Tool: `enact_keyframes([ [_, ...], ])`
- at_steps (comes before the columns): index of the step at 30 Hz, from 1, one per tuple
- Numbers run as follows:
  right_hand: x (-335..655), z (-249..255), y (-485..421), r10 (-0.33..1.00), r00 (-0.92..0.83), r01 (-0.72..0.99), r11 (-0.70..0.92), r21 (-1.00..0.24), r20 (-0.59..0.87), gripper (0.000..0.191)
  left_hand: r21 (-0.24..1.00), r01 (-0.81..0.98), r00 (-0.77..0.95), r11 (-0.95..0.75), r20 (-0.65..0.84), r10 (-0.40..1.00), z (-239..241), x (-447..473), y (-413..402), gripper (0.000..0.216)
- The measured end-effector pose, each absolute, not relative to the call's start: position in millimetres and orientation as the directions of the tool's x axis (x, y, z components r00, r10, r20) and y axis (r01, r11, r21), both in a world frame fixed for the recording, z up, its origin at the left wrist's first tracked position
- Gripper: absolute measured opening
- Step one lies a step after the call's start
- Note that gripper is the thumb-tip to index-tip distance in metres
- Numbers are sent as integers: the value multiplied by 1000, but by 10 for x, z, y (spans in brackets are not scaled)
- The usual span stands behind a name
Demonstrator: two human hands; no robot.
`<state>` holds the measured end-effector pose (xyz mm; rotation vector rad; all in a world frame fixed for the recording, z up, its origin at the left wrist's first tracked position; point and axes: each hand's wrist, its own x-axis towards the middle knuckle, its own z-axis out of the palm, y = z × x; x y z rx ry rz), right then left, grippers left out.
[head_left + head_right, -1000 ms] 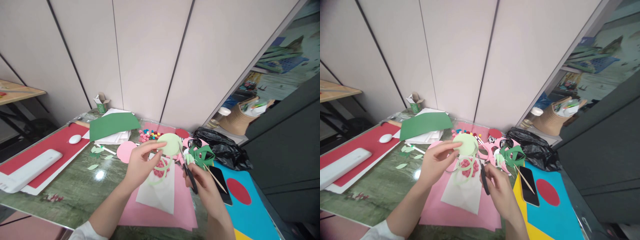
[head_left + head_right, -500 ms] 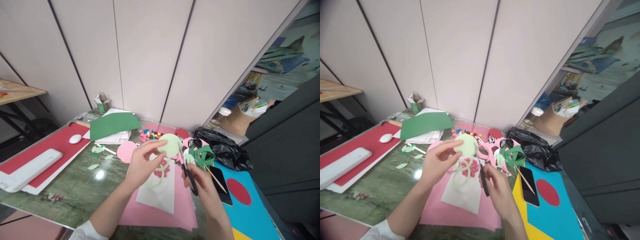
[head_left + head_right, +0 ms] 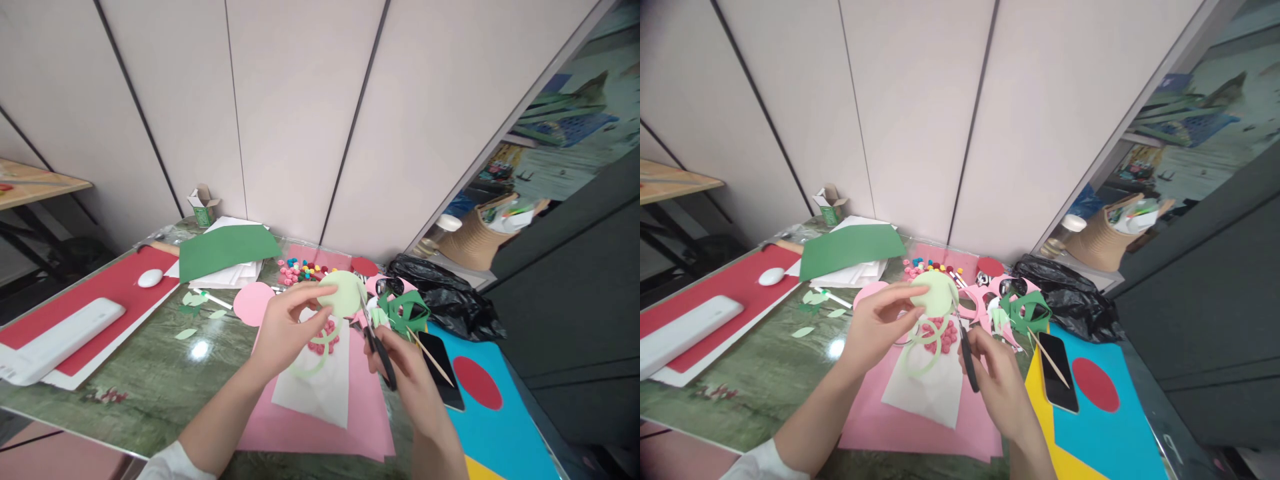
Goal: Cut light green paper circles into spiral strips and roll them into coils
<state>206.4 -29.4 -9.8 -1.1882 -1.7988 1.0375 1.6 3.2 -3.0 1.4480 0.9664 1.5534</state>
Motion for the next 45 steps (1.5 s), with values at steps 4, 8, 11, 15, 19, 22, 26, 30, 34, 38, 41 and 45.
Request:
enact_keyframes([
  [4,2067,-98,-295,943,-303,363,246,-899,136,33,905,-51,-50,-423,421,906,-10,8,27,27],
  [8,2079,-114,-285,942,-306,378,253,-891,138,30,899,-39,-53,-436,434,899,-1,-2,21,25],
  [11,2087,-130,-276,945,-302,386,243,-890,127,27,901,-24,-65,-434,431,900,0,-5,21,26],
  [15,2078,-123,-278,945,-302,393,242,-887,124,27,894,-46,-80,-446,442,893,-12,-2,34,26],
  [19,2062,-101,-288,949,-300,421,227,-878,102,27,898,-93,-90,-431,424,901,-25,6,36,28],
  [22,2060,-98,-292,950,-301,437,219,-872,88,27,903,-107,-94,-417,408,908,-22,16,27,30],
  [26,2056,-93,-296,947,-306,415,224,-882,97,31,910,-84,-88,-405,398,913,-15,31,20,29],
  [30,2040,-76,-300,947,-301,389,230,-892,113,35,926,-82,-36,-370,368,929,-29,37,21,31],
  [34,2025,-73,-292,954,-284,375,204,-904,97,34,937,-58,2,-346,347,938,-31,32,25,31],
  [38,2034,-88,-275,958,-279,391,180,-903,71,29,934,-10,2,-357,357,934,2,26,25,29],
  [41,2053,-125,-260,961,-271,433,181,-883,63,30,938,-39,-2,-346,346,938,27,27,27,30],
  [45,2070,-215,-234,962,-247,431,218,-875,118,28,923,-39,-14,-384,383,923,30,21,29,33],
])
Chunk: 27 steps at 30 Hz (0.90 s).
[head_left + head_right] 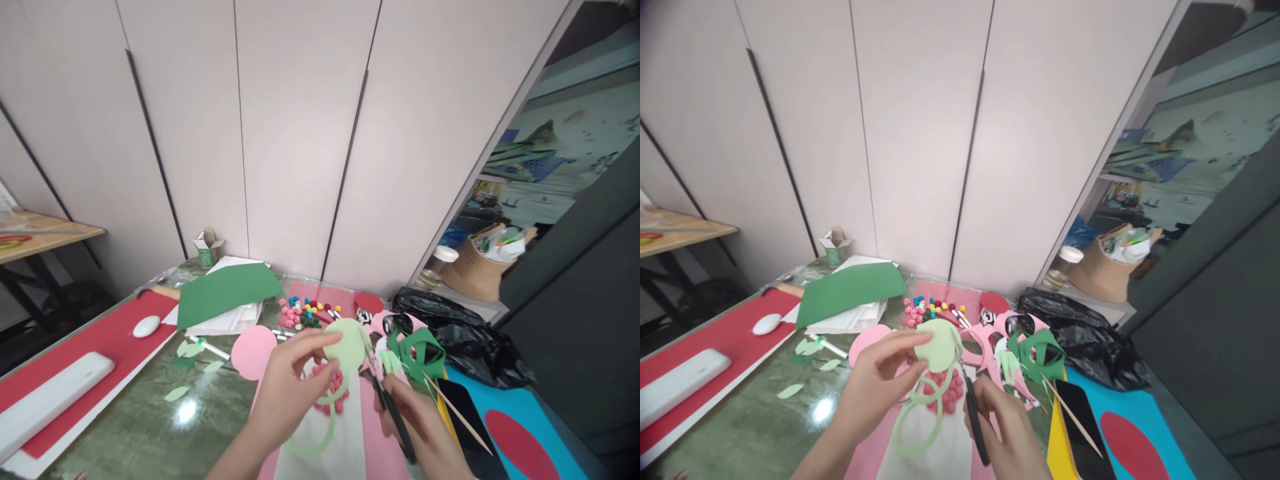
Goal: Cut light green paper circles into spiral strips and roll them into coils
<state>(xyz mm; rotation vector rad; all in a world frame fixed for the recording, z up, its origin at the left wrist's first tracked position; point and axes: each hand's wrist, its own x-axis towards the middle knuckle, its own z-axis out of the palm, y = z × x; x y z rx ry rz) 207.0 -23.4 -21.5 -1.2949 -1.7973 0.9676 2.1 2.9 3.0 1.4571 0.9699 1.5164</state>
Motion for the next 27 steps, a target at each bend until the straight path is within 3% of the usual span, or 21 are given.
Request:
enact_keyframes([
  [18,2221,-65,-417,960,-279,514,164,-842,16,20,917,-42,91,-397,399,912,64,-92,-72,35],
  [27,2358,-51,-449,955,-286,509,222,-832,80,23,911,-12,165,-412,408,898,39,-147,-90,42],
])
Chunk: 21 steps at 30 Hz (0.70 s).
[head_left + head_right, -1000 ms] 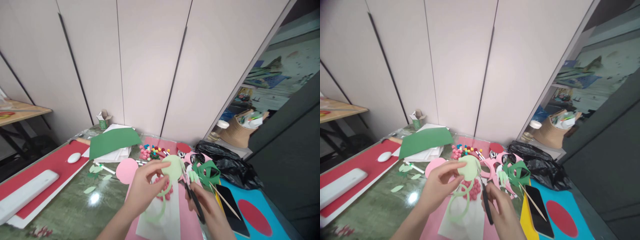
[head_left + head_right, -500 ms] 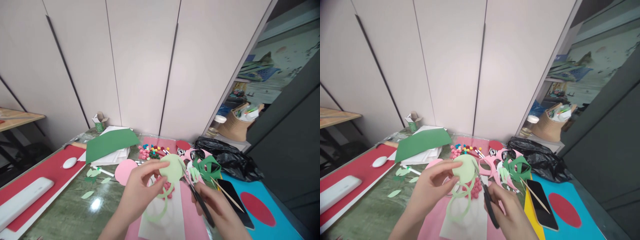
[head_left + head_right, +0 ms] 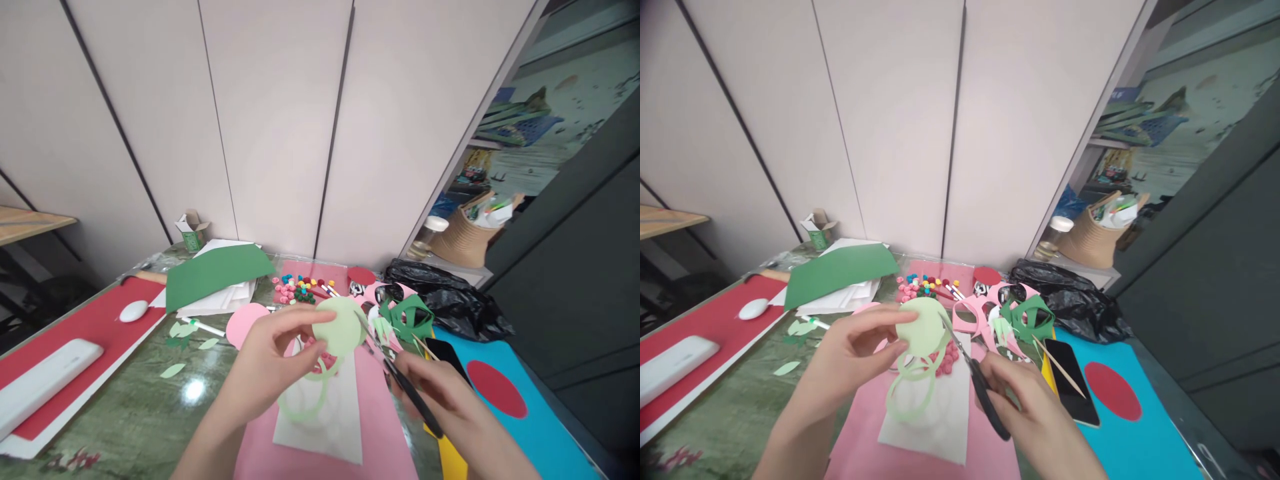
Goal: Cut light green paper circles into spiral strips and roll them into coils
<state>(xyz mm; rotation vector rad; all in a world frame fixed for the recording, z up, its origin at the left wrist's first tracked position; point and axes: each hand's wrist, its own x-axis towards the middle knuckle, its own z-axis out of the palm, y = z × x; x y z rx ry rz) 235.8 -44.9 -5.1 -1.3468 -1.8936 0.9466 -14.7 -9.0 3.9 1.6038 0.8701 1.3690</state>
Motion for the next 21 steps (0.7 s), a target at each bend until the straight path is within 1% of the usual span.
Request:
enact_keyframes([
  [3,2364,-18,-448,936,-350,492,209,-845,28,24,908,17,170,-418,409,896,41,-158,-91,38],
  [6,2332,8,-436,933,-359,467,183,-865,3,23,905,16,133,-425,420,898,43,-125,-88,31],
  [9,2286,-2,-421,939,-342,426,180,-886,26,21,913,-14,86,-408,408,909,37,-49,-85,26],
  [12,2246,-29,-410,947,-319,397,167,-902,35,20,919,-91,30,-383,387,922,10,39,-78,28],
  [14,2228,-41,-406,954,-297,381,164,-910,47,19,915,-94,-14,-392,393,920,-12,87,-68,30],
  [21,2185,-31,-404,968,-239,387,171,-906,81,30,921,-66,15,-383,385,923,-41,127,-45,31],
])
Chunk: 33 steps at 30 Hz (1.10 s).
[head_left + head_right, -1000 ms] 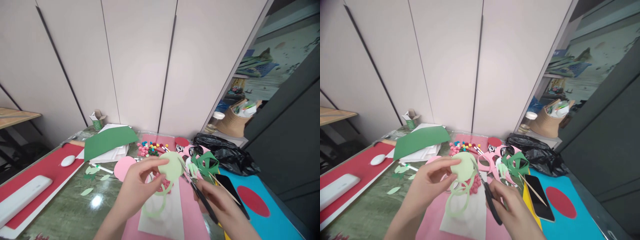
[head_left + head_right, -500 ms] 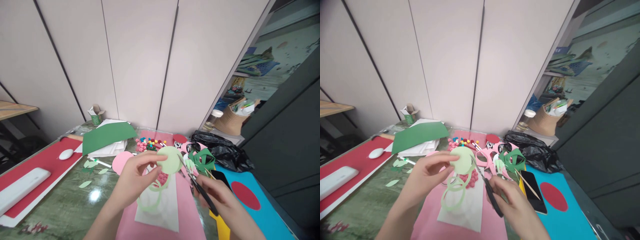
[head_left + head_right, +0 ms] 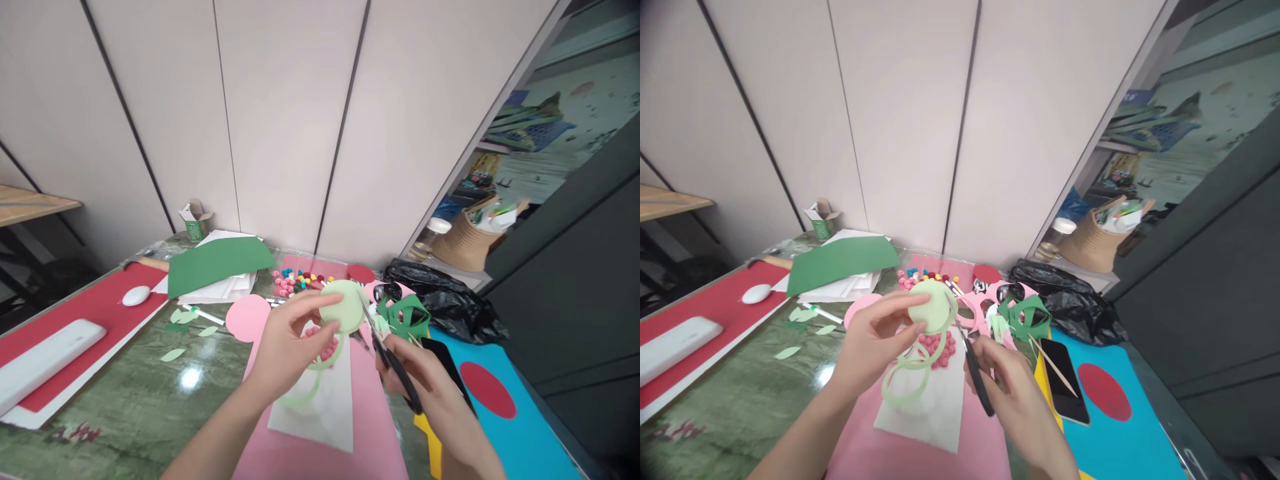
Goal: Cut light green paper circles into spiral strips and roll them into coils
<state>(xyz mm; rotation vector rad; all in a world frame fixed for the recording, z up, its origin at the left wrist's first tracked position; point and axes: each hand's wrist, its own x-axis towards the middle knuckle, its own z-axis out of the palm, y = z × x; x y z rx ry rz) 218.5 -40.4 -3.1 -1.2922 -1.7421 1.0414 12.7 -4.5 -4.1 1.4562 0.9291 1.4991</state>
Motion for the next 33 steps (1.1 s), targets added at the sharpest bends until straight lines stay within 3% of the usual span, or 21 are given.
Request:
enact_keyframes([
  [4,2172,-26,-396,970,-222,380,177,-908,97,35,936,-33,60,-350,351,934,-46,105,-44,31],
  [13,2194,-49,-393,960,-279,432,147,-890,23,20,930,-25,88,-368,369,925,-28,73,-43,32],
  [21,2197,-20,-361,948,-319,441,163,-883,16,20,926,77,112,-371,361,926,15,3,-45,33],
  [33,2278,-50,-333,930,-368,453,173,-875,-7,20,930,47,138,-364,355,925,7,-28,-11,36],
])
